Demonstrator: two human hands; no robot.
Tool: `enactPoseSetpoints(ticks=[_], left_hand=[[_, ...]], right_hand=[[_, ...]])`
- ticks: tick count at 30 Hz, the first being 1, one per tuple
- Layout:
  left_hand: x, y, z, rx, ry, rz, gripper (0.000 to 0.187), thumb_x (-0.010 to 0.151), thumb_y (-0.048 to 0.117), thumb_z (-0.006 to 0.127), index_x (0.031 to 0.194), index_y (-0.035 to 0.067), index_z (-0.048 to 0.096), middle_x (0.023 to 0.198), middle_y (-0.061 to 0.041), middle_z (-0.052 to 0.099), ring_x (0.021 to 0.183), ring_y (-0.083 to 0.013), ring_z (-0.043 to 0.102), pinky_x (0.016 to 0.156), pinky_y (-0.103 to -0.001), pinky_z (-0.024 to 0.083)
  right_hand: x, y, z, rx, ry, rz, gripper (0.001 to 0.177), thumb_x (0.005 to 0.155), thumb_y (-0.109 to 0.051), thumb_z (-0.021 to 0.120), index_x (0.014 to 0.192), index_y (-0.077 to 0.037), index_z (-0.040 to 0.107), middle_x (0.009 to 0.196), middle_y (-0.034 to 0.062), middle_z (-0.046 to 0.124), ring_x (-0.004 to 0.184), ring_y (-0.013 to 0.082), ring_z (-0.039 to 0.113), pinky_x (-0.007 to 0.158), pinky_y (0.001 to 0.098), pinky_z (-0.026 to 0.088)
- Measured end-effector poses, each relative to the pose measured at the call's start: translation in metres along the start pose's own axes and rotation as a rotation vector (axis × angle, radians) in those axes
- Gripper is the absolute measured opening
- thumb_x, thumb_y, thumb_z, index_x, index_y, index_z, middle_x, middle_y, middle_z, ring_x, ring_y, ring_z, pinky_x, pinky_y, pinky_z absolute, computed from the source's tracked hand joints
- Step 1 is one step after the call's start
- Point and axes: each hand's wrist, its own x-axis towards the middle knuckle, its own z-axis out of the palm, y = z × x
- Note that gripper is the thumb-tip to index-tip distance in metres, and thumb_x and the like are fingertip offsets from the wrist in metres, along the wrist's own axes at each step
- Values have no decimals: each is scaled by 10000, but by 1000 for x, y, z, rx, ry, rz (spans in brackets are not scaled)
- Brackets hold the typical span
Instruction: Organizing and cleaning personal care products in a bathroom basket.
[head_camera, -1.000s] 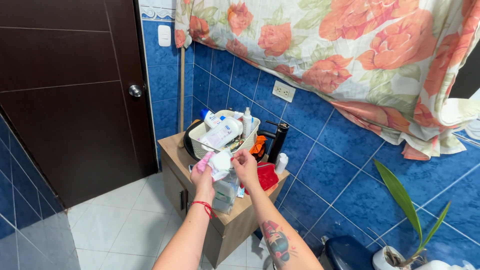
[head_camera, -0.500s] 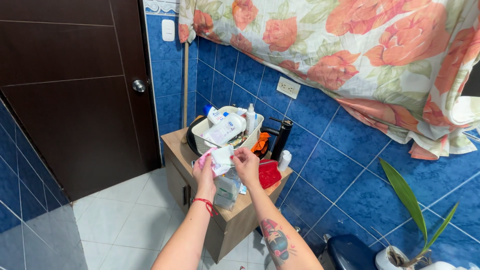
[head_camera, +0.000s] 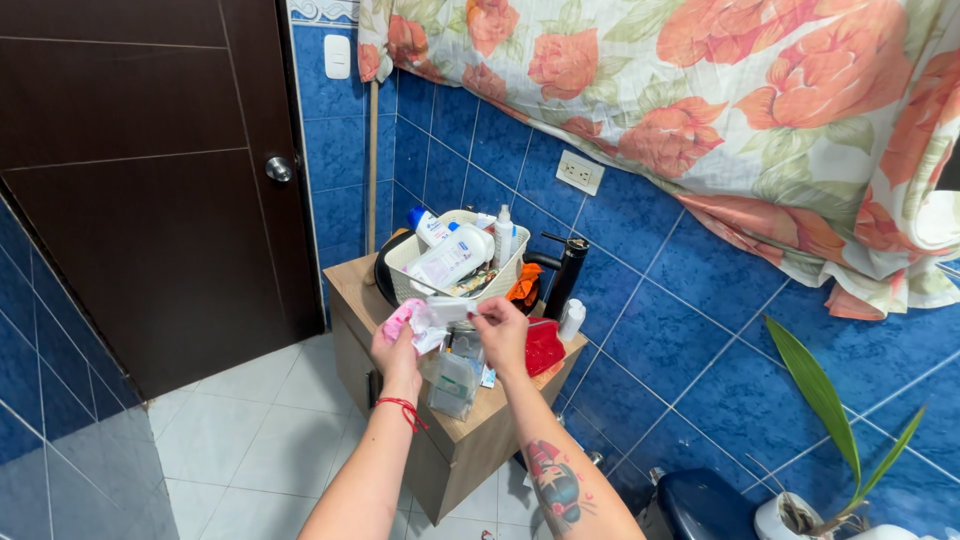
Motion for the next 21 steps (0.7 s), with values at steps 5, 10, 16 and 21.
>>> enactPoseSetpoints(ticks=[5, 10, 16, 21], left_hand=[[12, -11, -11, -16, 31, -8, 425, 914, -30, 635, 1330, -14, 553, 1169, -106, 683, 980, -196, 693, 808, -336, 582], [11, -17, -15, -16, 34, -17, 456, 920, -22, 633, 1362, -15, 524, 1211, -116, 678, 1007, -194, 702, 833, -339, 589], [4, -31, -17, 113, 53, -17, 407, 907, -35, 650, 1308, -26, 581, 1175, -111, 694, 999, -183, 688, 841, -323, 568], [-1, -51, -20, 200, 40, -20, 384, 910, -29, 661, 1286, -20, 588, 1145, -108, 701, 978, -182, 687, 841, -320, 560]], right_hand=[[2, 12, -13, -97, 94, 14, 131, 833, 28, 763, 885, -6, 647, 809, 5, 708, 736, 64, 664, 668, 225, 528], [-10, 32, -20, -369, 171, 114, 121, 797, -4, 774, 869, -27, 679, 732, 37, 731, 662, 101, 661, 626, 268, 525], [-21, 59, -23, -625, 183, 124, 143, 729, -46, 790, 836, -58, 696, 734, 89, 758, 677, 201, 738, 672, 336, 569], [-24, 55, -17, -807, 89, 78, 142, 743, -51, 761, 876, -94, 735, 775, 133, 748, 750, 331, 738, 701, 429, 583]])
